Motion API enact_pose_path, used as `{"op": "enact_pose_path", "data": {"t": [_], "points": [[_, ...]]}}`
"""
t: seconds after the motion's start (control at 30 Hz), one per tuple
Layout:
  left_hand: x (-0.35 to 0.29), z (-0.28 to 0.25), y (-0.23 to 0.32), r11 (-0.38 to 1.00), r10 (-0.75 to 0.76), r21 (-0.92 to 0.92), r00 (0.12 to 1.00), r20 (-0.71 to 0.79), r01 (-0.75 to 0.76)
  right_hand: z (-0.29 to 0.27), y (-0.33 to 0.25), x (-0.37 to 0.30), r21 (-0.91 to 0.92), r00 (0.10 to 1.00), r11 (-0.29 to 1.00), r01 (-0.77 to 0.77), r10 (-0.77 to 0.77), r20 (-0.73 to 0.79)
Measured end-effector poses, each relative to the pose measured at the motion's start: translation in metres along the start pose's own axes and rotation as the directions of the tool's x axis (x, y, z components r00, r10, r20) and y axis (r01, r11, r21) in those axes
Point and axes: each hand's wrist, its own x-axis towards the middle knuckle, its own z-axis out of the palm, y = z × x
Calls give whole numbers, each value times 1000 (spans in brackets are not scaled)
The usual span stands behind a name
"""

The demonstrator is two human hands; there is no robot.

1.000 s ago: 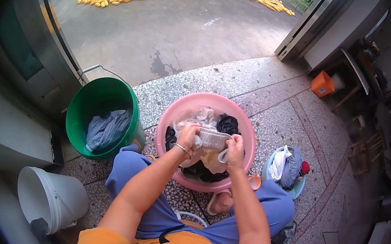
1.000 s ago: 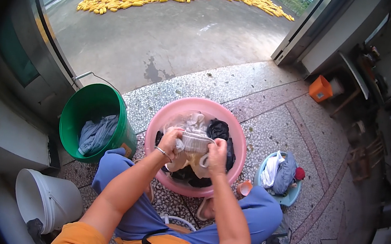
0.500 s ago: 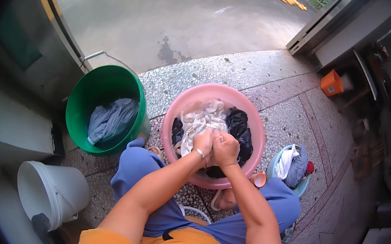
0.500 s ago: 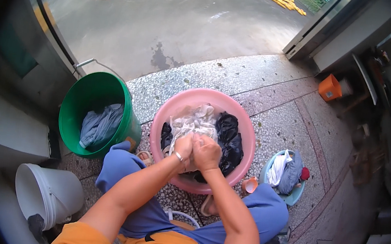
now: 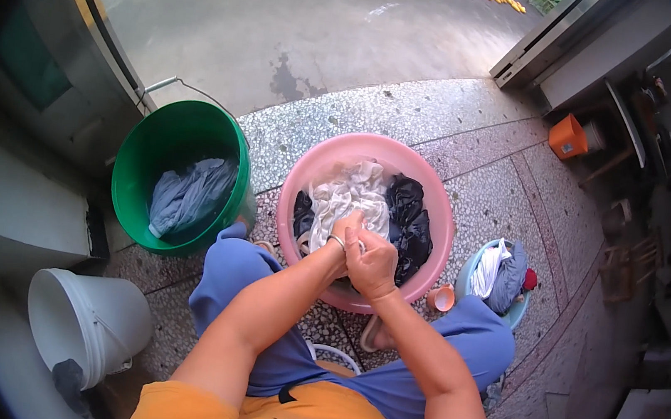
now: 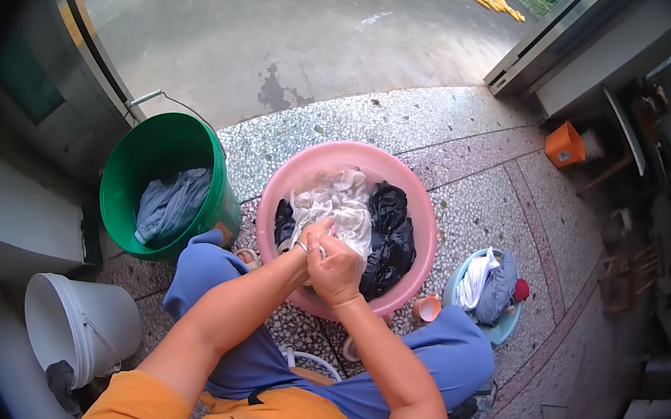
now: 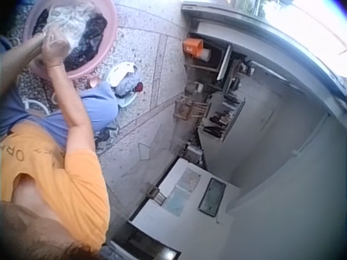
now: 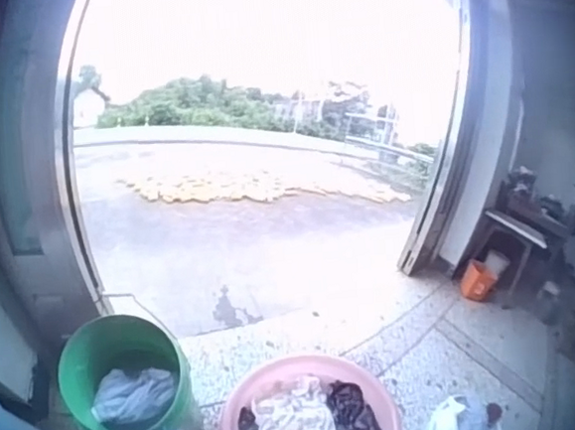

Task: The person washes clothes by hand, scrubbing and wringing out garments in a washbasin, transferring a piece into a bucket, and repeatedly rubbing and wringing another item.

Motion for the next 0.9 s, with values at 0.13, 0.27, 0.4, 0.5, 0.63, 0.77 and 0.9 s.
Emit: {"op": "enact_pose_path", "data": {"t": [0.13,0.27,0.4,0.5,0.63,0.77,0.9], "points": [[-87,71,10,980,-182,-21,936,301,198,-40,98,14,-421,898,800,-427,430,-92],[-102,53,29,996,-91,61,881,464,71,-38,105,-4,-232,951,922,-310,303,-67],[-107,44,64,406,170,730,831,531,-549,-59,110,11,271,724,672,-689,618,305],[-125,52,87,-235,176,796,781,599,-558,-84,86,17,383,640,524,-761,505,579],[-111,37,92,141,360,604,609,707,-785,-99,86,14,409,759,705,-579,282,587],[-121,44,104,861,160,303,784,600,-408,-104,96,4,357,715,664,-657,396,576],[-103,49,85,986,158,-13,918,365,-165,-69,91,3,889,859,279,-363,471,203]]}}
